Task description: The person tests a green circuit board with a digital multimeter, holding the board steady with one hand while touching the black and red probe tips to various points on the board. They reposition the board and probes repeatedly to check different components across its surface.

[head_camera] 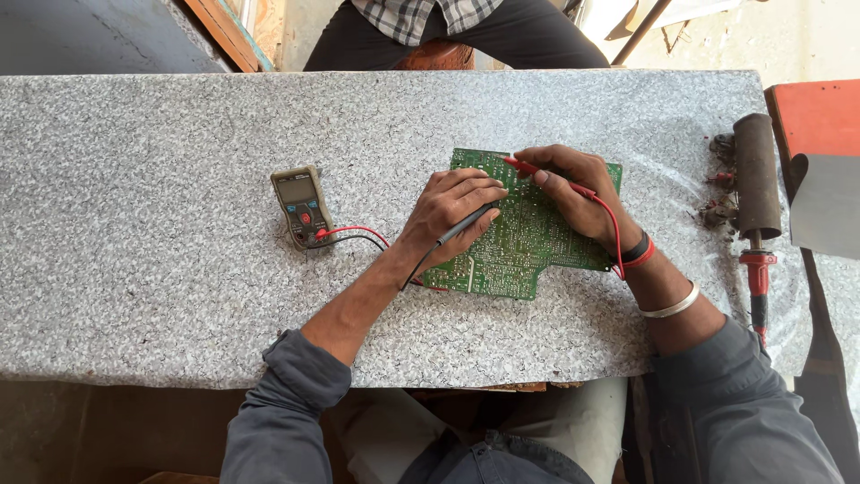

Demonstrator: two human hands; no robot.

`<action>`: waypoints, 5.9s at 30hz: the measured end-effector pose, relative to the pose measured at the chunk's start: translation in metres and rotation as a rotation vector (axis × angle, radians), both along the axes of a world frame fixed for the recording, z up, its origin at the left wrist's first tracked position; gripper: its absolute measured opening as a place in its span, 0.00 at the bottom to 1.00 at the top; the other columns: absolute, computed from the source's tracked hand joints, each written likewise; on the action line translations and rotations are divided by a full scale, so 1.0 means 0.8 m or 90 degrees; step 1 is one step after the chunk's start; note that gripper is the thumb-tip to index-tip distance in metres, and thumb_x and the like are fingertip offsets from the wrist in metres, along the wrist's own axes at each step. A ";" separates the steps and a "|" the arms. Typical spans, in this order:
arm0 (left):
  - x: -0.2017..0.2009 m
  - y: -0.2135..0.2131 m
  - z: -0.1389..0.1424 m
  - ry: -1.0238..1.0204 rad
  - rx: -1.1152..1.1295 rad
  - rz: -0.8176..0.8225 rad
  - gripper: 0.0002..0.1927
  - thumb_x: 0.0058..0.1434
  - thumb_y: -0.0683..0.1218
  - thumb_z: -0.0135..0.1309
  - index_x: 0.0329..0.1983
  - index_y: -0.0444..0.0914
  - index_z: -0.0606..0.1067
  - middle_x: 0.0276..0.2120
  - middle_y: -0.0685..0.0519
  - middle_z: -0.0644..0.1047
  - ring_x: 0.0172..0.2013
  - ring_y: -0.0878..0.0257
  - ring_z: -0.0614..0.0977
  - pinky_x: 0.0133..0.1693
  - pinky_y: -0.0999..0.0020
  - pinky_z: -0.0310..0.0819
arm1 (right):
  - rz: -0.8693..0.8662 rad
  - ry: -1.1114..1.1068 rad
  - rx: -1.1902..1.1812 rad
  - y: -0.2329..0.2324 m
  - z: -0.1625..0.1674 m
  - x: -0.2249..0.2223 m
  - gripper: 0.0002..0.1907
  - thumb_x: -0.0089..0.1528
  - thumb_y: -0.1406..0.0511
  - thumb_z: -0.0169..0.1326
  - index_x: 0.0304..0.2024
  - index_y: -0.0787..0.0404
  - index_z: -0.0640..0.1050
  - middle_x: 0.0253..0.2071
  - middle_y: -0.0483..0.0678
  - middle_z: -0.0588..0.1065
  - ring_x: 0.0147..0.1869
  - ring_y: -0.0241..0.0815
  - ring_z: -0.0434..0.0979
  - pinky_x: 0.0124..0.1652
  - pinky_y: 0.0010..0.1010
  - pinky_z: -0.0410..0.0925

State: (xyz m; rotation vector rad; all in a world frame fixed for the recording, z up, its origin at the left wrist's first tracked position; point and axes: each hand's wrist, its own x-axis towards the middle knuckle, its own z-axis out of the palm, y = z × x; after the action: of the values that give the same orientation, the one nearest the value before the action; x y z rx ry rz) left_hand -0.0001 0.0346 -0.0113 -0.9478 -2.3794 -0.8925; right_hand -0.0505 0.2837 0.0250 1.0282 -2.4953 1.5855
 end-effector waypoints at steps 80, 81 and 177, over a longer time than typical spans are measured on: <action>0.002 0.004 0.007 0.020 0.089 -0.044 0.11 0.62 0.44 0.65 0.48 0.41 0.80 0.42 0.54 0.83 0.50 0.57 0.82 0.52 0.58 0.70 | 0.085 0.180 0.148 -0.007 0.015 0.012 0.15 0.60 0.64 0.64 0.49 0.58 0.81 0.39 0.47 0.79 0.49 0.47 0.76 0.51 0.41 0.71; 0.002 0.003 0.006 0.027 0.089 -0.044 0.11 0.62 0.45 0.65 0.48 0.41 0.80 0.42 0.54 0.83 0.50 0.57 0.82 0.52 0.58 0.70 | 0.084 0.189 0.150 -0.009 0.015 0.012 0.14 0.60 0.64 0.64 0.48 0.57 0.81 0.40 0.47 0.79 0.49 0.47 0.76 0.51 0.41 0.71; -0.001 0.001 0.000 -0.031 0.246 0.006 0.14 0.60 0.54 0.67 0.32 0.41 0.78 0.31 0.53 0.82 0.48 0.56 0.83 0.52 0.58 0.75 | 0.065 0.231 0.050 -0.019 -0.002 0.021 0.07 0.66 0.63 0.60 0.41 0.61 0.79 0.32 0.47 0.74 0.37 0.43 0.69 0.39 0.36 0.65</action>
State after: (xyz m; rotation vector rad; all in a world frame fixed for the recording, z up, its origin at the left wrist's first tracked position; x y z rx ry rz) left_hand -0.0009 0.0353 -0.0112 -0.7667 -2.1337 -1.3234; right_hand -0.0335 0.2684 0.0230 1.3347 -2.3042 1.1953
